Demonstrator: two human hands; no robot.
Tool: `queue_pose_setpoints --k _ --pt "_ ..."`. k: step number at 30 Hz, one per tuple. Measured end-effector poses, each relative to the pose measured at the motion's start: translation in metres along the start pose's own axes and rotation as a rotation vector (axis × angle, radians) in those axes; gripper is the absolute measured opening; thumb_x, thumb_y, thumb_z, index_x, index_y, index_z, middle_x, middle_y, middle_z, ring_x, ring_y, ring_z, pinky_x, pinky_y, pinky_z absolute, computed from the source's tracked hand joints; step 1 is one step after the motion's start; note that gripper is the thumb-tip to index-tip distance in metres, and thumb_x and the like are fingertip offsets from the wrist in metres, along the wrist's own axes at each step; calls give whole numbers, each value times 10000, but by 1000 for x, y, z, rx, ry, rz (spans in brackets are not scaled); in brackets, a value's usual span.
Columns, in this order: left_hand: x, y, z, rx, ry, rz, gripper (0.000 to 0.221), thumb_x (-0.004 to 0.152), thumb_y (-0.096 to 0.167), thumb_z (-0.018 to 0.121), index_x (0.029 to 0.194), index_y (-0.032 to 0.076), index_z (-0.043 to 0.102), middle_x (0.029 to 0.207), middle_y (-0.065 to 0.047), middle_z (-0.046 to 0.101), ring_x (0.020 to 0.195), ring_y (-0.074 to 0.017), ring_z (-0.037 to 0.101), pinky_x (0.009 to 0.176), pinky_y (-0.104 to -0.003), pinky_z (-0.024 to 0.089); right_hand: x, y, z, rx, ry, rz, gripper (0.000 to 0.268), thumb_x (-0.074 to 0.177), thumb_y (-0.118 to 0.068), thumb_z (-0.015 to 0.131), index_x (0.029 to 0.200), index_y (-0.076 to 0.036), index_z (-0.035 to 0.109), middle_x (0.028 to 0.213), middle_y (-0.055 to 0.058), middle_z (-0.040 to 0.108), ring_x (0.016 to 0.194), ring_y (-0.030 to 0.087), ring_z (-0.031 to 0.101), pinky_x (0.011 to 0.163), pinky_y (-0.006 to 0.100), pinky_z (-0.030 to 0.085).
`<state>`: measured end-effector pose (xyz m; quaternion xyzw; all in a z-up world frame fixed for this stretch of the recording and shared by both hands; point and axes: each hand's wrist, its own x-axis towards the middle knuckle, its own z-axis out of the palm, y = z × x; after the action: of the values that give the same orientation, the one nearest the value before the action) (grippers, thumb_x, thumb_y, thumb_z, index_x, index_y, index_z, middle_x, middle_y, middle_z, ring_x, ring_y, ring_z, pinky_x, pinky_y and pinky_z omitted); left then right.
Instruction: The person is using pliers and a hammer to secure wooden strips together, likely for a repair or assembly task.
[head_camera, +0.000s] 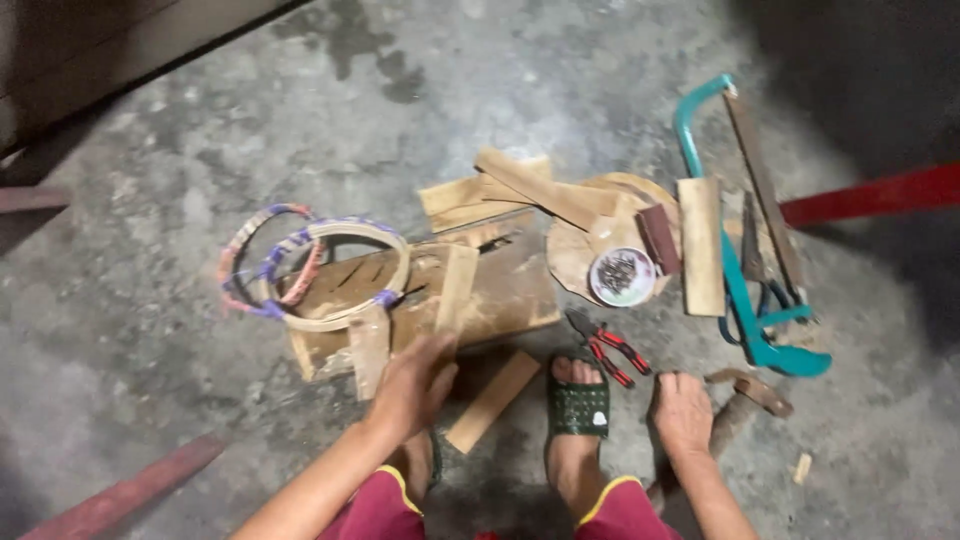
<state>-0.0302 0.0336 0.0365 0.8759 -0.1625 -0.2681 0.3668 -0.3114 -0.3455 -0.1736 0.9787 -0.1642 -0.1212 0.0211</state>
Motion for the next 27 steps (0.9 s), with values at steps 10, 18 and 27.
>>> queue_pose_setpoints --k 10,18,27 --pt "-49 -55 -43 -37 598 -197 149 844 15 668 955 71 750 682 14 647 519 -109 485 500 -256 417 -2 7 19 -65 -80 -36 134 905 -182 543 1028 -136 567 1016 101 596 989 309 602 906 408 514" --pt "-21 -44 -54 -294 388 -436 128 832 87 725 930 71 644 751 16 622 597 -87 525 550 -225 431 18 -8 -8 3 -209 82 136 986 -146 507 1090 -115 590 1038 136 646 947 319 655 890 412 564" --pt "8 -78 -26 -655 453 -661 230 888 238 809 1068 107 750 892 -44 716 823 -143 635 793 -326 537 101 -35 -110 622 -256 359 388 939 -68 556 1326 -41 557 1252 297 577 1214 539 573 1019 609 472"
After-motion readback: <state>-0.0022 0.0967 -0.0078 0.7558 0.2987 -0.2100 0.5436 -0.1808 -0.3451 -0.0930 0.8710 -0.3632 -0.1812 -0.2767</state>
